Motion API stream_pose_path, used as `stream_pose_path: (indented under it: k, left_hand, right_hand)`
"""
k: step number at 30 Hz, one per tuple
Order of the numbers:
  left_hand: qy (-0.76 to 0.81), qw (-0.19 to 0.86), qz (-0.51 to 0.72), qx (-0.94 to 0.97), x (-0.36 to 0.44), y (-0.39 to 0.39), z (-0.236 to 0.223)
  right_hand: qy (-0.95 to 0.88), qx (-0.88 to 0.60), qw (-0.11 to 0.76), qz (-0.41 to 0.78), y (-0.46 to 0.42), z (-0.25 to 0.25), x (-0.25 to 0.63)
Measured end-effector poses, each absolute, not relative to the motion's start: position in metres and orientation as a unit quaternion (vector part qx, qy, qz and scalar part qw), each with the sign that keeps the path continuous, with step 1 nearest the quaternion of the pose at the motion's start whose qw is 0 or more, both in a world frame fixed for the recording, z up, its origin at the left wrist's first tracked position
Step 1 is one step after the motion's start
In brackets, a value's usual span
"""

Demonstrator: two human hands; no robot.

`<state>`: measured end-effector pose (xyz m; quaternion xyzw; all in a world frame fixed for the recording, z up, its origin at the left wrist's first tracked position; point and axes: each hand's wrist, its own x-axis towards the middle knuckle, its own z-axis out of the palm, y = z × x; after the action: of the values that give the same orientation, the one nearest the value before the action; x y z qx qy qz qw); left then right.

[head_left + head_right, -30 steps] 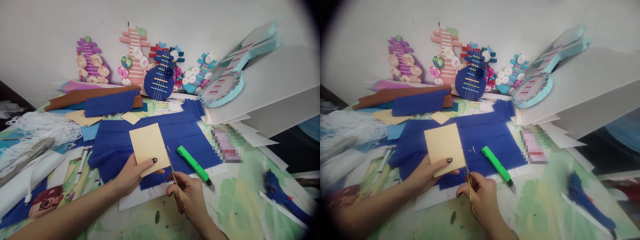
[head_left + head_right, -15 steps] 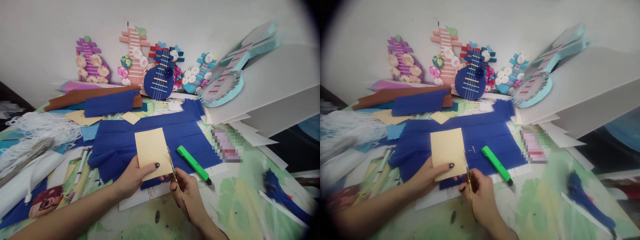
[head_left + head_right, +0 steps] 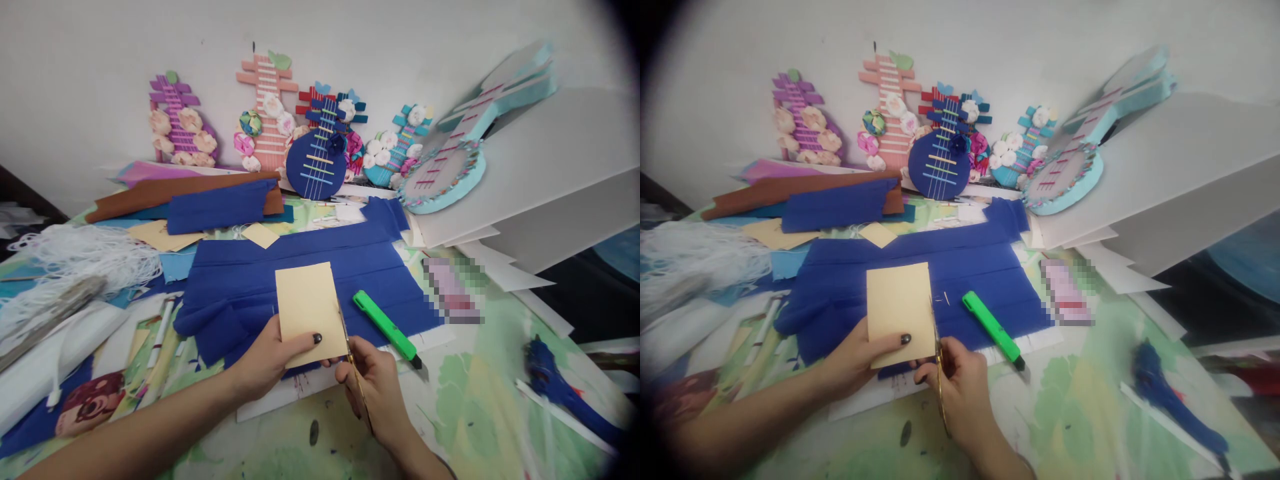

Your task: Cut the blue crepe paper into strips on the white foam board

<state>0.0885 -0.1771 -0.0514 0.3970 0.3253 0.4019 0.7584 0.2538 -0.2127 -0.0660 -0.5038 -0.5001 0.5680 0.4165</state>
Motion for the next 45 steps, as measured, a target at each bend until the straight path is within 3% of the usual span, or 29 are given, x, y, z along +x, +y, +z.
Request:
stream_pose_path:
  k: [13, 22, 31, 45]
  left_hand:
    - [0.345, 0.755, 0.4, 0.39, 0.089, -0.178, -0.053]
    - [0.321, 0.759, 0.402, 0.399, 0.089, -0.179, -0.054]
    - [0.306, 0.791, 0.358, 0.391, 0.093, -0.187, -0.063]
    - [0.314, 0.789, 0.351, 0.393, 0.097, -0.189, -0.062]
  right_hand:
    - [-0.516, -0.536, 0.397, 0.537, -0.213, -0.065, 0.255]
    - [-0.574, -0.48, 0.407, 0.523, -0.218, -0.076, 0.257]
    - [-0.523, -0.471, 0.438, 0.559, -0.213, -0.073, 0.257]
    - [-0.473, -0.51, 0.417, 0.585, -0.216, -0.072, 0.254]
